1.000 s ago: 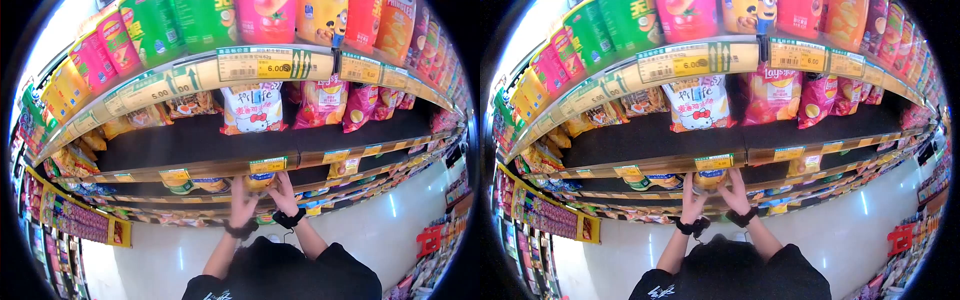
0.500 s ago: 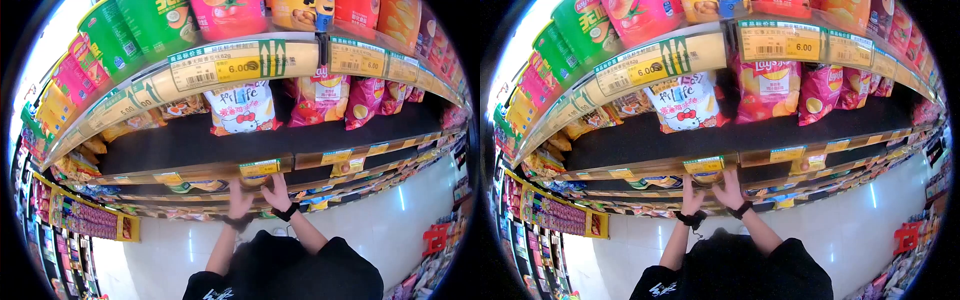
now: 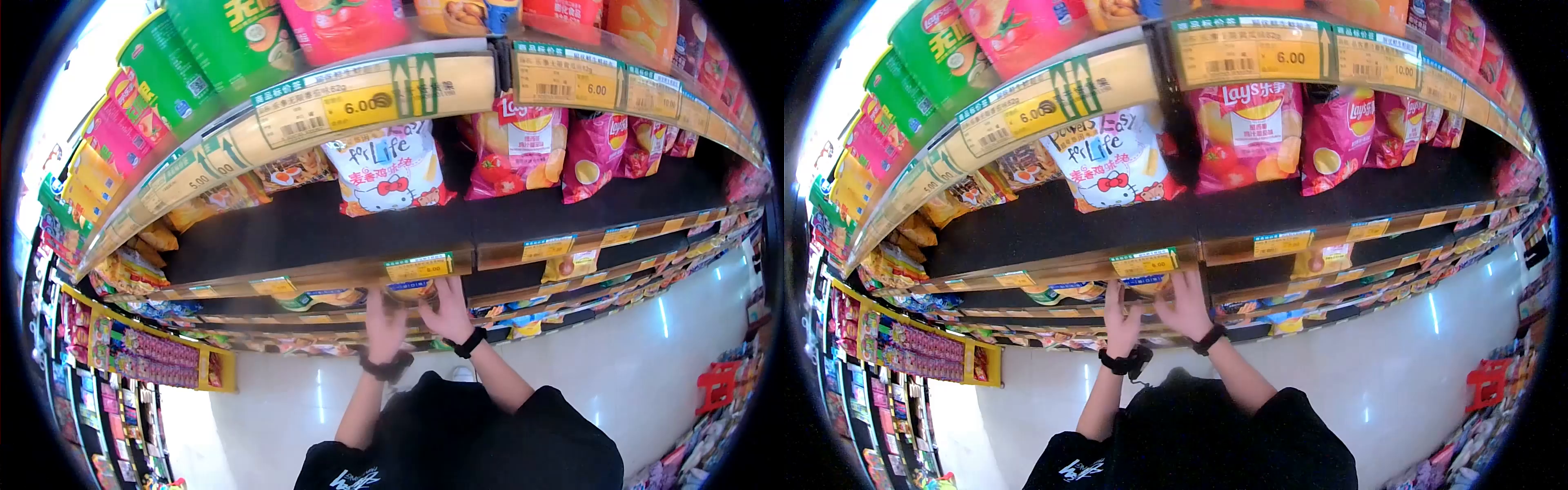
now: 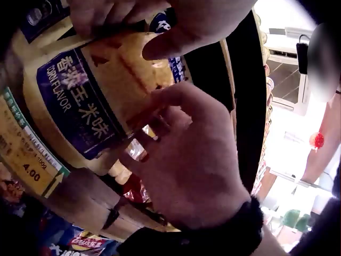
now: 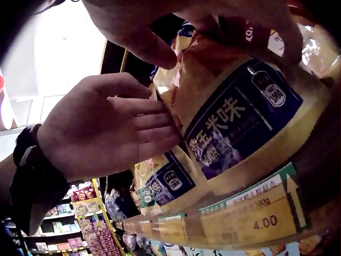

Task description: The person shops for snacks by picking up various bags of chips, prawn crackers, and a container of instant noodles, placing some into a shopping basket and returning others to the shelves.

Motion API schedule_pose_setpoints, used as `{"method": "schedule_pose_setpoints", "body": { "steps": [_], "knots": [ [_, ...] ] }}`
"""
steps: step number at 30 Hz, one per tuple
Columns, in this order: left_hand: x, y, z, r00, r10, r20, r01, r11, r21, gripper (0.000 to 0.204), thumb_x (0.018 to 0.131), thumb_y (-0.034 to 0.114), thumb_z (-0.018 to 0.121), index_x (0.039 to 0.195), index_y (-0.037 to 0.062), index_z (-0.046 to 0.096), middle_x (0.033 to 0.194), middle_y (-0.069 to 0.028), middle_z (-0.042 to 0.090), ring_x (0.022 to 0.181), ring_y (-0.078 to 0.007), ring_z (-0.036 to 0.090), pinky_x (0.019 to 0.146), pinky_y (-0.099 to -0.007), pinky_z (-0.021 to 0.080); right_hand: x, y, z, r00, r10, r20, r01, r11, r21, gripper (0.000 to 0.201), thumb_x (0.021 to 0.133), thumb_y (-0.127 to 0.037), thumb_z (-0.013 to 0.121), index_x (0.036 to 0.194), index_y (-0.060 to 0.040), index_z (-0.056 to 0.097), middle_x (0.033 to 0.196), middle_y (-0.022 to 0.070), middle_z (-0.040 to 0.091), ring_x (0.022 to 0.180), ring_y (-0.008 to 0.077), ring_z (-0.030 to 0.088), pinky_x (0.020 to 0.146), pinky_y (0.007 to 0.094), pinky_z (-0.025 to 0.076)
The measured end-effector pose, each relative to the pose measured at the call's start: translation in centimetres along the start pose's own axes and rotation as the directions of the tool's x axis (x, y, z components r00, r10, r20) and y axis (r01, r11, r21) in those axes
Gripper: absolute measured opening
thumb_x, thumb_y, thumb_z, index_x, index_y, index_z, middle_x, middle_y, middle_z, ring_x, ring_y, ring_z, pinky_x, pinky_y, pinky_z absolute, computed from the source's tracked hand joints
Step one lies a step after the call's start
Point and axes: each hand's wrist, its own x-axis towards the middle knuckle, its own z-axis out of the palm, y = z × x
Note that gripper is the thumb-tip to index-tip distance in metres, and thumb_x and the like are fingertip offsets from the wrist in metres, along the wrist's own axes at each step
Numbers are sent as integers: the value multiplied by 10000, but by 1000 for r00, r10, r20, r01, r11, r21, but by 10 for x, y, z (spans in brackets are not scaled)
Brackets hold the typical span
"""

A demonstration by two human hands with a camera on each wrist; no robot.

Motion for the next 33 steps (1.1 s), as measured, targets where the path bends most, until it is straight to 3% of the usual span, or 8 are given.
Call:
{"method": "schedule_pose_setpoints", "body": {
  "steps": [4,5,7,15,17,23,28,33],
  "knots": [
    [-10,5,-19,989,-17,-144,-1,992,-124,360,783,-62,425,1118,10,533,1182,-97,507,1088,-185,495,910,-286,402,1,-3,-2,999,-48,12,48,999,-6,531,679,-102,605,1163,22,426,1112,233,419,1055,407,390,900,458,348],
    [-9,-5,-28,980,83,-180,-77,996,41,319,781,-70,399,1047,-6,563,1093,-86,559,1030,-170,525,876,-281,413,1,-4,-3,999,-35,5,35,999,-1,531,679,-102,605,1163,22,426,1112,233,419,1055,407,390,900,458,348],
    [-6,-15,-39,970,-33,-242,15,997,-76,293,776,-57,412,1021,-20,568,1008,-81,598,997,-164,546,863,-272,415,1,-4,-5,999,-46,18,45,997,63,568,690,-117,600,1206,21,406,1149,235,409,1092,408,378,935,462,331],
    [-22,5,-44,945,-203,-256,169,974,-149,203,823,12,474,992,-17,583,898,-85,628,847,-161,593,782,-275,458,-14,14,-26,990,62,125,-86,976,201,642,685,-108,611,1257,23,351,1211,252,365,1142,420,353,977,441,316],
    [-42,4,-48,936,-265,-231,248,963,-102,180,827,14,473,958,-20,591,861,-83,631,817,-161,597,772,-275,462,-26,16,-31,992,121,42,-127,969,210,671,684,-74,586,1293,12,318,1228,260,351,1165,420,350,993,433,301],
    [-106,-9,-74,907,-305,-289,262,948,-180,172,823,23,488,948,-16,599,817,-86,629,795,-166,595,759,-281,464,-52,2,-39,999,17,48,-28,973,230,629,656,-17,571,1254,-19,376,1224,212,377,1146,366,386,981,413,312],
    [-184,8,-112,806,-369,-463,313,929,-195,183,808,10,490,957,-17,593,818,-85,621,794,-176,591,770,-294,464,-90,-31,-21,967,-118,224,51,958,282,535,665,-30,592,1178,-9,444,1166,193,458,1112,370,431,960,424,346],
    [-300,27,-143,558,-463,-688,358,883,-304,181,830,-8,460,965,-28,579,822,-82,619,822,-165,588,794,-293,453,-149,-87,18,757,-367,540,146,901,408,433,675,-59,600,1099,-33,515,1104,155,509,1069,327,483,926,390,381]
  ]
}}
